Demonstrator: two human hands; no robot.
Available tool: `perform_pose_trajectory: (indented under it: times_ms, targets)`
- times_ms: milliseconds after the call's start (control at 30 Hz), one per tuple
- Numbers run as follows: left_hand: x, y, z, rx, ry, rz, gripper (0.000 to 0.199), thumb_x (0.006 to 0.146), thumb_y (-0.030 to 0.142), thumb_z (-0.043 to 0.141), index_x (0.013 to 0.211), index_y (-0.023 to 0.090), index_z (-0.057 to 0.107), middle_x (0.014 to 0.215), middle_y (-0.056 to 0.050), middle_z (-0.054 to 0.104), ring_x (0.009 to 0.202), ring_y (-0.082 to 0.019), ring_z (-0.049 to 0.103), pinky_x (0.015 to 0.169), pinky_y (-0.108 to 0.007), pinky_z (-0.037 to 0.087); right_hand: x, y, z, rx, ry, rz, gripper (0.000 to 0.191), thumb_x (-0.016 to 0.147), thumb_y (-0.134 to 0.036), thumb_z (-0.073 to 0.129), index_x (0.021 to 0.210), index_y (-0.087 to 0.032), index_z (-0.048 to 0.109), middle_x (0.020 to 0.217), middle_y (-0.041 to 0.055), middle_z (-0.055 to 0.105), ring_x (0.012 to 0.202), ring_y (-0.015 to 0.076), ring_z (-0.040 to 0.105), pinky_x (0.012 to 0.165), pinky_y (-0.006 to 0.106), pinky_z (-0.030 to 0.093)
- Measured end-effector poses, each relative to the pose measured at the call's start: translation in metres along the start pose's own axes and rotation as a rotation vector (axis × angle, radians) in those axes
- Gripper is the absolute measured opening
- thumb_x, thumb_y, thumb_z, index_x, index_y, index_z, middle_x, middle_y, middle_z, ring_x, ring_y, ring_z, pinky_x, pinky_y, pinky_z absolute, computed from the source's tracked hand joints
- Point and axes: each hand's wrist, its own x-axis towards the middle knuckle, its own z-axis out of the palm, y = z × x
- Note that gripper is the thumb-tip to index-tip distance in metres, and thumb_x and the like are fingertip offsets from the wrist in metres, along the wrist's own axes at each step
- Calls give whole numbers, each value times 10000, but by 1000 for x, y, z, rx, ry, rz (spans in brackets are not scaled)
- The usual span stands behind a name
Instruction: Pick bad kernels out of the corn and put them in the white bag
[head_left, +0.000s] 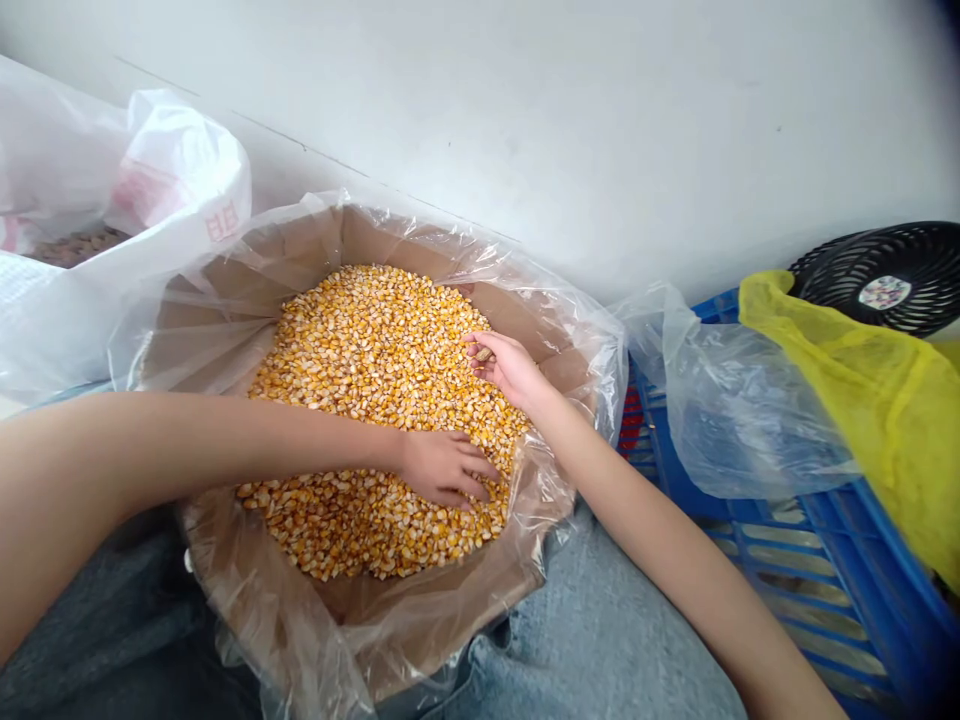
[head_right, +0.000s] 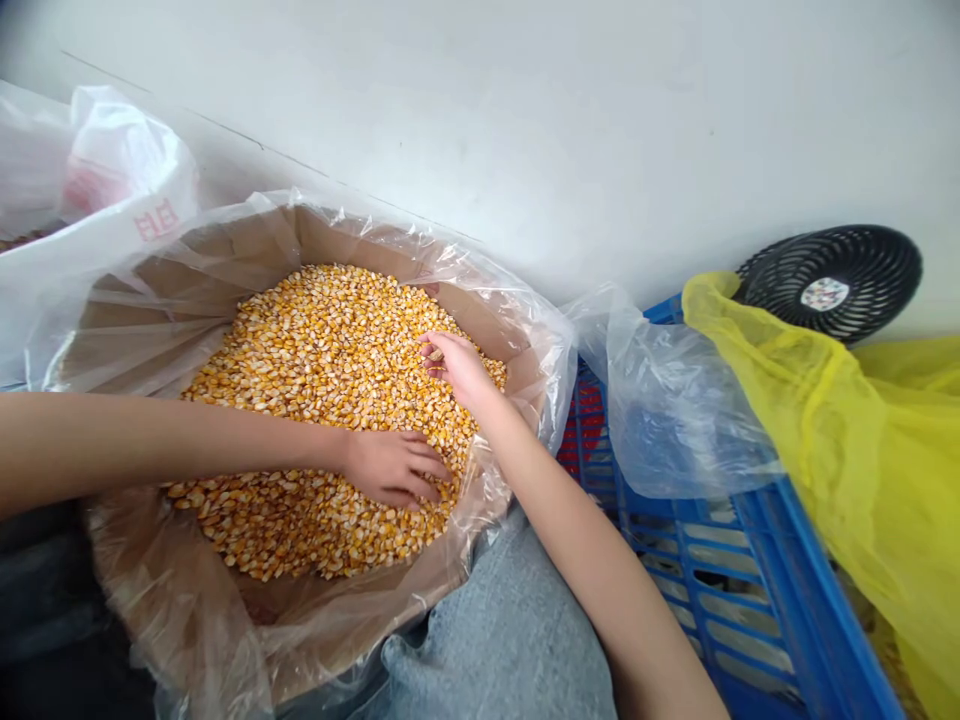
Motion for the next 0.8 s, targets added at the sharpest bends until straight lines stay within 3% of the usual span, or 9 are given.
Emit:
perform_pose_trajectory:
  times_ms: [67, 133, 300, 400, 467, 567, 667, 733, 800]
  targets:
    - [-8, -22, -15, 16, 16, -38, 324, 821, 364, 284, 1024, 283, 524, 1135, -14, 503, 1008, -155, 437, 869, -309, 298, 1, -2, -1, 56, 37, -38, 108, 677, -245, 511, 708, -163, 574, 583, -34, 497, 461, 35, 447, 455, 166, 365]
    - [-18, -49, -32, 89, 45, -187, 337, 827, 348, 269, 1032, 261, 522, 1105, -33, 517, 1015, -162, 430, 886, -323, 281, 2, -4, -2, 130, 75, -52, 104, 668, -241, 517, 712, -162, 569, 558, -44, 483, 442, 33, 433, 441, 166, 355]
    - [-38, -120, -58, 315, 273, -830, 490, 824, 410, 239, 1232, 150, 317, 1278, -116, 314, 1177, -240, 239, 949, -408, 192, 2, -9, -2, 289, 149, 13, 92, 672, -220, 501, 700, -153, 556, 512, -56, 457, 412, 34, 415, 421, 172, 345]
    - [-39, -144, -60, 341, 295, -1018, 566, 817, 437, 236, 1270, 97, 233, 1309, -153, 234, 1206, -265, 172, 967, -401, 161, 2, -12, -1, 344, 160, -1, 83, 673, -208, 499, 687, -147, 554, 505, -57, 448, 405, 30, 401, 410, 169, 336]
    - [-33, -146, -59, 336, 274, -1031, 566, 810, 447, 250, 1265, 109, 248, 1300, -153, 244, 1202, -277, 179, 963, -411, 163, 2, -17, -4, 399, 194, -92, 79, 670, -215, 506, 697, -155, 551, 502, -61, 440, 404, 26, 391, 403, 163, 325]
    - [-15, -132, -55, 357, 324, -1019, 504, 804, 449, 273, 1216, 165, 334, 1267, -139, 288, 1163, -293, 239, 927, -451, 201, 4, -24, -13, 504, 303, -259, 80, 676, -239, 505, 724, -179, 528, 497, -73, 424, 398, 22, 376, 404, 158, 317]
    - [9, -114, -50, 315, 281, -765, 427, 800, 427, 315, 1160, 213, 396, 1172, -98, 395, 1074, -235, 353, 883, -382, 286, 5, -28, -28, 517, 432, -284, 78, 697, -259, 470, 725, -191, 496, 477, -83, 393, 381, 23, 357, 412, 159, 314]
    - [23, -105, -46, 267, 170, -549, 382, 794, 409, 348, 1119, 228, 435, 1067, -70, 467, 984, -190, 424, 836, -317, 335, 5, -27, -38, 340, 478, -280, 103, 705, -283, 449, 715, -192, 498, 462, -81, 385, 373, 33, 349, 417, 170, 312]
    - [32, -101, -41, 272, 103, -466, 331, 792, 388, 363, 1054, 228, 485, 985, -58, 497, 920, -178, 460, 788, -291, 362, 4, -25, -47, -53, 472, -326, 148, 700, -318, 456, 701, -190, 529, 478, -59, 438, 413, 53, 396, 448, 188, 326]
